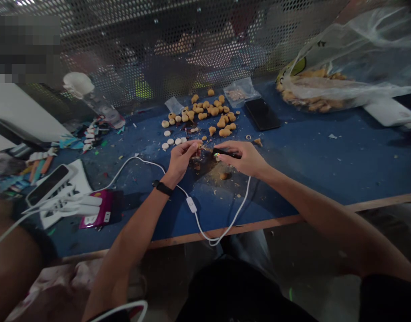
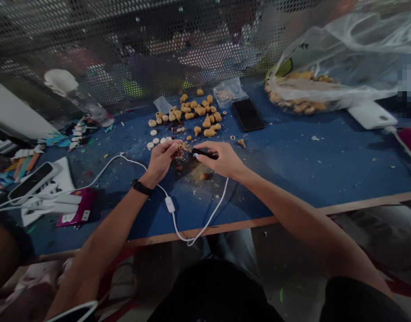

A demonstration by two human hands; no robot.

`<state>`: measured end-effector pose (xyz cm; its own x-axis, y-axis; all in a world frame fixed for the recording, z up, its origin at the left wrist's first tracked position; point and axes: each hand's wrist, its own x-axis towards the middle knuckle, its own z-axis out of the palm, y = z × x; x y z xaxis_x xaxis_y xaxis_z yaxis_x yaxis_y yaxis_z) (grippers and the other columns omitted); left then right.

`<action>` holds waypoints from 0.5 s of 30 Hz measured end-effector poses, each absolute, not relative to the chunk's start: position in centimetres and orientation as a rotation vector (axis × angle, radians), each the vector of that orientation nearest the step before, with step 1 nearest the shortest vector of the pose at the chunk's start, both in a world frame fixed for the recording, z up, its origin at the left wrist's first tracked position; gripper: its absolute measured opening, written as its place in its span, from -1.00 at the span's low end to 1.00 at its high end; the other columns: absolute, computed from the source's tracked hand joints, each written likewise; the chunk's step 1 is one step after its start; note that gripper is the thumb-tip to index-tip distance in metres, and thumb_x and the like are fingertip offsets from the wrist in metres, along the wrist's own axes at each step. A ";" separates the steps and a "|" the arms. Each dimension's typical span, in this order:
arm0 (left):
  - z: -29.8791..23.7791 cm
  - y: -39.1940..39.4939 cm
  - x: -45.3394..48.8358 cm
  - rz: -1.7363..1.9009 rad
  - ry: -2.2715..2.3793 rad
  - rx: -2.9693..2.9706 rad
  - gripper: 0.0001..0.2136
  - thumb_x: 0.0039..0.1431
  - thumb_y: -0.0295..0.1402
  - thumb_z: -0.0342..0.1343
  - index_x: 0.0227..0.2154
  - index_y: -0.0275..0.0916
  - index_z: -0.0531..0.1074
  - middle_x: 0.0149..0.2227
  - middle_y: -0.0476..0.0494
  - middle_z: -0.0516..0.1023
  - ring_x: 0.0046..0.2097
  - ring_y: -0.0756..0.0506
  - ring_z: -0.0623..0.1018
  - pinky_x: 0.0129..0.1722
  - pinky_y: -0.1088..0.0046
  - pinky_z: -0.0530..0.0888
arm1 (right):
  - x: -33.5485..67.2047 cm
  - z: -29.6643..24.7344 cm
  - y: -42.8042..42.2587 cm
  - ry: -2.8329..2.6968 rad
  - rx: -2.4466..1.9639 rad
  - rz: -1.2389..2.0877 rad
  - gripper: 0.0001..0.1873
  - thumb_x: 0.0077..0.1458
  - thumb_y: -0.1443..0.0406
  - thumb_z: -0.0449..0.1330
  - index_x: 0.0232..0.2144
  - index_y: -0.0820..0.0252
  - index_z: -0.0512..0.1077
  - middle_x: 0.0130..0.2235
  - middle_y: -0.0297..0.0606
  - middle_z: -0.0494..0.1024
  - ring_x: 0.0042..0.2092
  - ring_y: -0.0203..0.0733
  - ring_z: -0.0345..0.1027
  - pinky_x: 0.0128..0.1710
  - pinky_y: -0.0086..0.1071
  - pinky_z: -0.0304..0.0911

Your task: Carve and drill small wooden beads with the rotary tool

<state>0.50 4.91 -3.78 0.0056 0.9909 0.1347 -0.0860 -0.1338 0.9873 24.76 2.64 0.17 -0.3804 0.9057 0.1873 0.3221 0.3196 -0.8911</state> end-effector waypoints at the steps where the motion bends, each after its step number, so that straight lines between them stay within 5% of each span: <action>1: -3.8 4.9 0.5 1.337 1.072 1.246 -0.58 0.03 0.06 0.43 -0.23 -0.18 0.71 -0.40 -0.05 0.62 -0.41 0.04 0.51 -0.31 0.47 0.49 | 24.7 0.1 2.7 -1.871 -1.081 1.023 -0.59 0.21 0.10 0.31 0.04 0.14 0.64 -0.06 -0.14 0.72 -0.06 0.06 0.63 -0.06 -0.12 0.55; 15: -3.7 4.8 0.5 1.349 1.054 1.238 -0.63 0.06 0.01 0.43 -0.24 -0.17 0.71 -0.37 -0.06 0.63 -0.39 0.03 0.52 -0.28 0.46 0.50 | 24.7 0.0 2.8 -1.878 -1.063 1.005 -0.63 0.20 0.13 0.30 0.00 0.14 0.65 -0.02 -0.15 0.71 0.00 0.05 0.62 0.05 -0.11 0.51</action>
